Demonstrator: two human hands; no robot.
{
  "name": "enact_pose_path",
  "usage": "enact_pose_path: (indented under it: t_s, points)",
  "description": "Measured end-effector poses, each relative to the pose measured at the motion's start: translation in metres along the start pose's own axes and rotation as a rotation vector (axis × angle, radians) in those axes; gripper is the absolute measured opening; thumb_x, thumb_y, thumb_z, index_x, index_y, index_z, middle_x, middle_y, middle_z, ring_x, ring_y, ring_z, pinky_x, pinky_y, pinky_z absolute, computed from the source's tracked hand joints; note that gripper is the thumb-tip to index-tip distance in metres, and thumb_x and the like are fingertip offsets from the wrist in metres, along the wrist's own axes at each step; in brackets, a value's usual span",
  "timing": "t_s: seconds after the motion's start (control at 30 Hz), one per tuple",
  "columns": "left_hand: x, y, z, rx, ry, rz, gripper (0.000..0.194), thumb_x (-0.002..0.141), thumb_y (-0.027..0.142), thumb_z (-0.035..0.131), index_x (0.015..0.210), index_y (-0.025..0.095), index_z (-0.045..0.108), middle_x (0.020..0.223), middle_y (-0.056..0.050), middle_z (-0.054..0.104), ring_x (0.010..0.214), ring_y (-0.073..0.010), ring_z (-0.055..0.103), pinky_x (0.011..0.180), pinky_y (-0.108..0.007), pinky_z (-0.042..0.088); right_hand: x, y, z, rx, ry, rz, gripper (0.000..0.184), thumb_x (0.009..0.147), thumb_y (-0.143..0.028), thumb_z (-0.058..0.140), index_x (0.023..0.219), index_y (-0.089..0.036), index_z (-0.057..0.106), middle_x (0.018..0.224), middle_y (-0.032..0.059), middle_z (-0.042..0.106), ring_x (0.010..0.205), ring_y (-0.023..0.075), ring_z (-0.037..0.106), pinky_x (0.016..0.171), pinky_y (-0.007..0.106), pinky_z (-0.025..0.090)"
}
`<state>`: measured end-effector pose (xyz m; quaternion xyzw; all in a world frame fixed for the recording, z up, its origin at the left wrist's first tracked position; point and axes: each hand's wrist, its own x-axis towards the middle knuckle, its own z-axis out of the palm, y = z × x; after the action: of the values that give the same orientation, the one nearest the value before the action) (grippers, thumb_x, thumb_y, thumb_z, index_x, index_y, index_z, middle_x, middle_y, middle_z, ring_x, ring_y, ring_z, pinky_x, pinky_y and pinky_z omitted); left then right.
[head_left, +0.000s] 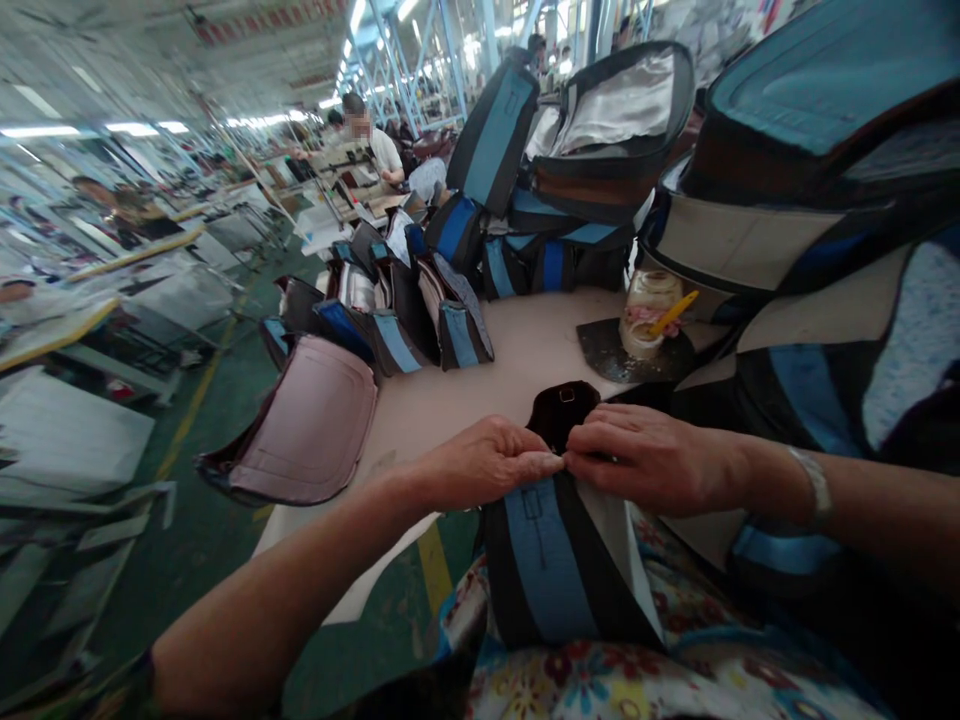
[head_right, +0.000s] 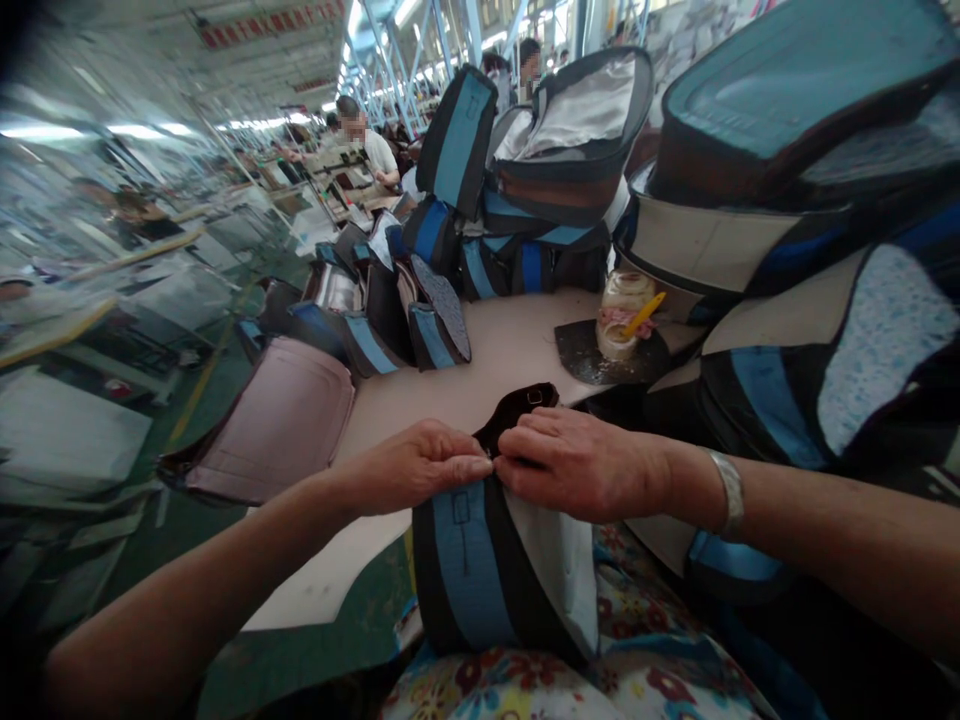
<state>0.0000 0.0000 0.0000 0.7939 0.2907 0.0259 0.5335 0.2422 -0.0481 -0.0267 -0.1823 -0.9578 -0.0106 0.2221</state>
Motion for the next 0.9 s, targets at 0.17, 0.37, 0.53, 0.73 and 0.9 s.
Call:
enact_pose_path:
  t_s: [0.17,0.37,0.53,0.73,0.9]
  points:
    - [-0.006,-0.001,0.003,0.135,0.06,0.144,0.035,0.095,0.04,0.05,0.076,0.013,0.061,0.069,0.002,0.05,0.066,-0.0105,0.046,0.062,-0.024,0.035,0.008,0.01,-0.011,0.601,0.131,0.347,0.025,0.107,-0.026,0.04,0.115,-0.013,0.06,0.104,0.0112,0.061,0.094,0.0182,0.059,0.082,0.029,0.048]
    - [-0.015,-0.007,0.002,0.205,0.114,0.221,0.034,0.096,0.035,0.05,0.071,0.014,0.059,0.066,0.002,0.05,0.064,-0.0097,0.045,0.063,-0.023,0.035,0.036,0.024,-0.001,0.717,-0.164,0.213,0.034,0.106,-0.031,0.047,0.083,-0.011,0.063,0.078,0.0025,0.051,0.073,0.0125,0.049,0.069,0.025,0.038]
    - [-0.019,-0.023,-0.003,0.082,0.098,0.128,0.044,0.095,0.046,0.052,0.067,0.013,0.058,0.061,0.004,0.046,0.059,-0.009,0.041,0.058,-0.024,0.033,0.032,0.021,0.013,0.699,-0.052,0.196,0.037,0.104,-0.033,0.051,0.074,-0.012,0.058,0.072,0.001,0.046,0.07,0.0127,0.043,0.066,0.026,0.033]
    - [-0.024,-0.029,-0.031,0.015,0.046,0.122,0.055,0.102,0.051,0.028,0.1,0.015,0.07,0.093,-0.006,0.067,0.085,-0.0151,0.058,0.081,-0.029,0.044,0.039,0.03,0.003,1.007,-0.282,0.479,0.047,0.106,-0.051,0.038,0.08,-0.014,0.052,0.073,-0.0028,0.036,0.064,0.0104,0.033,0.058,0.023,0.03]
    - [-0.024,-0.029,-0.037,0.282,-0.066,0.173,0.043,0.098,0.05,0.044,0.08,0.015,0.062,0.083,-0.002,0.059,0.079,-0.0138,0.053,0.077,-0.027,0.042,0.057,0.028,0.003,0.941,-0.396,0.384,0.041,0.102,-0.042,0.051,0.071,-0.015,0.045,0.064,-0.0061,0.03,0.057,0.0077,0.028,0.051,0.021,0.026]
